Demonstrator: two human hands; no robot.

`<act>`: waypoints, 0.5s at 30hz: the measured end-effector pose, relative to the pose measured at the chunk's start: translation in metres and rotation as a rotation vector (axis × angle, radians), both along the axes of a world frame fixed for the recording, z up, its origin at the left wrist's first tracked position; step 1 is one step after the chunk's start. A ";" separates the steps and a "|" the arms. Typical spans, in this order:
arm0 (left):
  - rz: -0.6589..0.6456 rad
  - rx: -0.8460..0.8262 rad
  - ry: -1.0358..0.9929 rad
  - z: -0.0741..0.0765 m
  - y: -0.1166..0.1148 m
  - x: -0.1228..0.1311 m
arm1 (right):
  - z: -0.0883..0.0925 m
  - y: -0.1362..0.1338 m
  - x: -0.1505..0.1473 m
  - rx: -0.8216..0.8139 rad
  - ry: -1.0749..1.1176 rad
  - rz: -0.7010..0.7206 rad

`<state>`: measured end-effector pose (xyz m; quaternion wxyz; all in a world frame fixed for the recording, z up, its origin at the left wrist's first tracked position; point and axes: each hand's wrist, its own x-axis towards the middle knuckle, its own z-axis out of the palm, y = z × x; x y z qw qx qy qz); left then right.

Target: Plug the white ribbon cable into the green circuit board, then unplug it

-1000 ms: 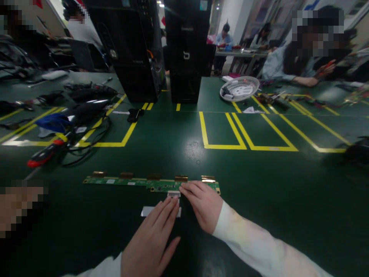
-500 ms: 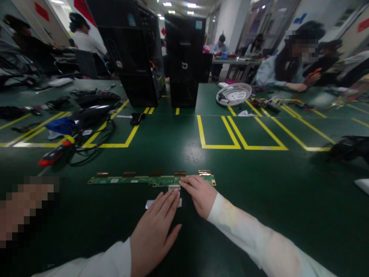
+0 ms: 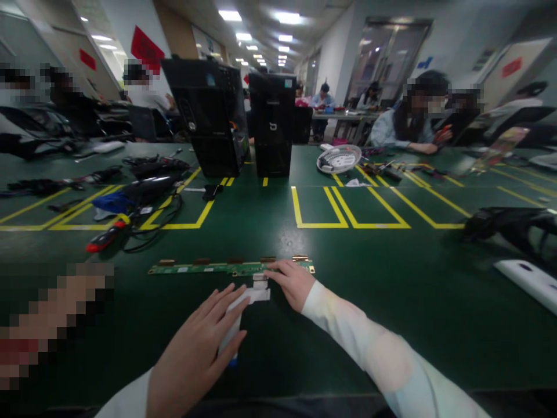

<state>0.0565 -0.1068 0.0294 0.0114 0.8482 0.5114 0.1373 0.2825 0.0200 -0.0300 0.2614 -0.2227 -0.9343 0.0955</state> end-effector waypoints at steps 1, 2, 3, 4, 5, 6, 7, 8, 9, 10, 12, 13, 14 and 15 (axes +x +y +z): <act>0.029 -0.004 0.005 -0.001 -0.007 -0.008 | 0.002 -0.001 0.000 -0.007 0.001 0.009; 0.075 0.000 0.004 -0.004 -0.013 -0.017 | 0.004 -0.001 -0.001 -0.015 -0.004 0.020; 0.128 0.001 0.004 -0.010 -0.019 -0.026 | 0.005 -0.002 -0.002 -0.024 -0.017 0.033; 0.186 0.006 0.005 -0.017 -0.024 -0.036 | 0.007 -0.003 -0.002 -0.032 -0.037 0.044; 0.254 0.022 0.000 -0.025 -0.029 -0.046 | 0.009 -0.004 -0.003 -0.038 -0.063 0.053; 0.326 0.042 -0.009 -0.033 -0.033 -0.055 | 0.010 -0.005 -0.003 -0.043 -0.093 0.059; 0.378 0.057 -0.011 -0.041 -0.036 -0.064 | 0.012 -0.006 -0.004 -0.045 -0.122 0.061; 0.425 0.075 -0.020 -0.049 -0.038 -0.072 | 0.013 -0.007 -0.004 -0.045 -0.149 0.062; 0.459 0.106 -0.031 -0.055 -0.040 -0.078 | 0.013 -0.008 -0.005 -0.044 -0.170 0.064; 0.487 0.128 -0.040 -0.059 -0.041 -0.083 | 0.014 -0.008 -0.005 -0.043 -0.186 0.068; 0.499 0.155 -0.056 -0.063 -0.042 -0.088 | 0.014 -0.008 -0.005 -0.044 -0.202 0.077; 0.499 0.160 -0.064 -0.063 -0.041 -0.089 | 0.014 -0.008 -0.005 -0.046 -0.204 0.079; 0.497 0.164 -0.072 -0.063 -0.041 -0.089 | 0.014 -0.008 -0.005 -0.048 -0.206 0.079; 0.499 0.166 -0.079 -0.062 -0.040 -0.088 | 0.014 -0.008 -0.005 -0.051 -0.207 0.077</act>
